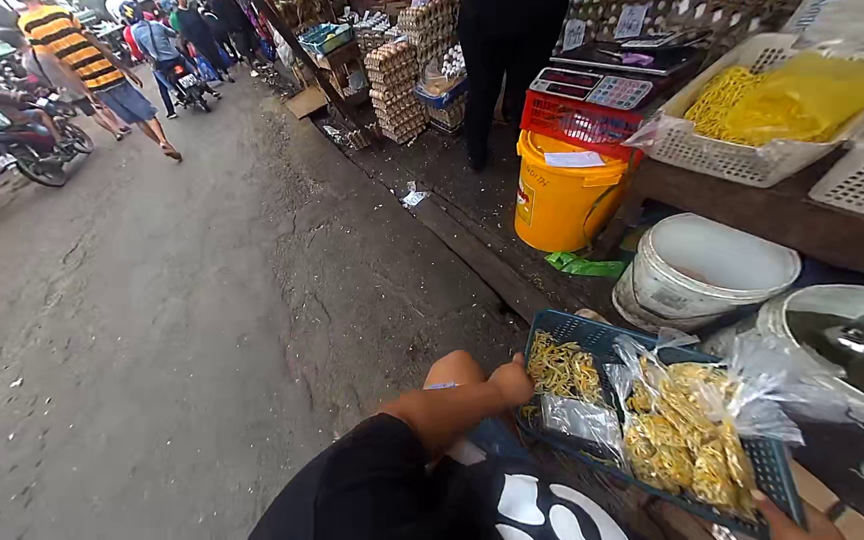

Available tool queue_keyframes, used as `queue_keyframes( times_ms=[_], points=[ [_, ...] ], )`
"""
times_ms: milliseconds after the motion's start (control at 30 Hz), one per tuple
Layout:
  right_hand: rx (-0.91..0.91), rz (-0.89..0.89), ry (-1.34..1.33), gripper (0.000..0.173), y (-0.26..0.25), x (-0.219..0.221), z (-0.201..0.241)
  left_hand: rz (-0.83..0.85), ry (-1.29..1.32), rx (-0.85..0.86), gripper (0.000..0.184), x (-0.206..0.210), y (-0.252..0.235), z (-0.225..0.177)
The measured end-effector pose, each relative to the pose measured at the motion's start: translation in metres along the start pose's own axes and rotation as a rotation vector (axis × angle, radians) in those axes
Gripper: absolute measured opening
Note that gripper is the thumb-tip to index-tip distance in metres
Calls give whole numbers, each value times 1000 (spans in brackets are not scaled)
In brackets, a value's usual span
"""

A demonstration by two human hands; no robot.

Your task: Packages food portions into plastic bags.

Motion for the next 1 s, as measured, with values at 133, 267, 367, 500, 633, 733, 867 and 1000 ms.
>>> queue_keyframes(
  times_ms=[133,267,367,500,633,733,867,1000],
  points=[
    [9,-190,121,37,14,-12,6,-43,-96,68,53,-16,22,-15],
    [35,-212,45,38,81,-12,17,-30,-174,166,48,-35,30,-28],
    [58,-220,-40,37,80,-3,-6,-45,-197,178,48,-30,10,-29],
    [166,-149,124,41,60,2,-38,15,-223,152,46,-1,-7,-9],
    [103,-209,199,50,73,-13,-7,48,-232,164,49,0,-1,-13],
    [-131,-219,346,43,83,-1,40,49,-241,124,49,8,12,-10],
    [-322,277,713,37,82,86,82,37,-153,108,62,28,33,-5],
    [136,466,887,76,80,116,68,-18,-158,136,78,29,36,-7]
  ],
)
Point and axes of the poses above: each hand's wrist, its own y-axis away from the middle knuckle, its own x-axis out of the palm, z = x × y, the point moved 9 cm from there along -y, towards the middle knuckle, and after that the axes turned 3 degrees about z, right-handed, at the moved point
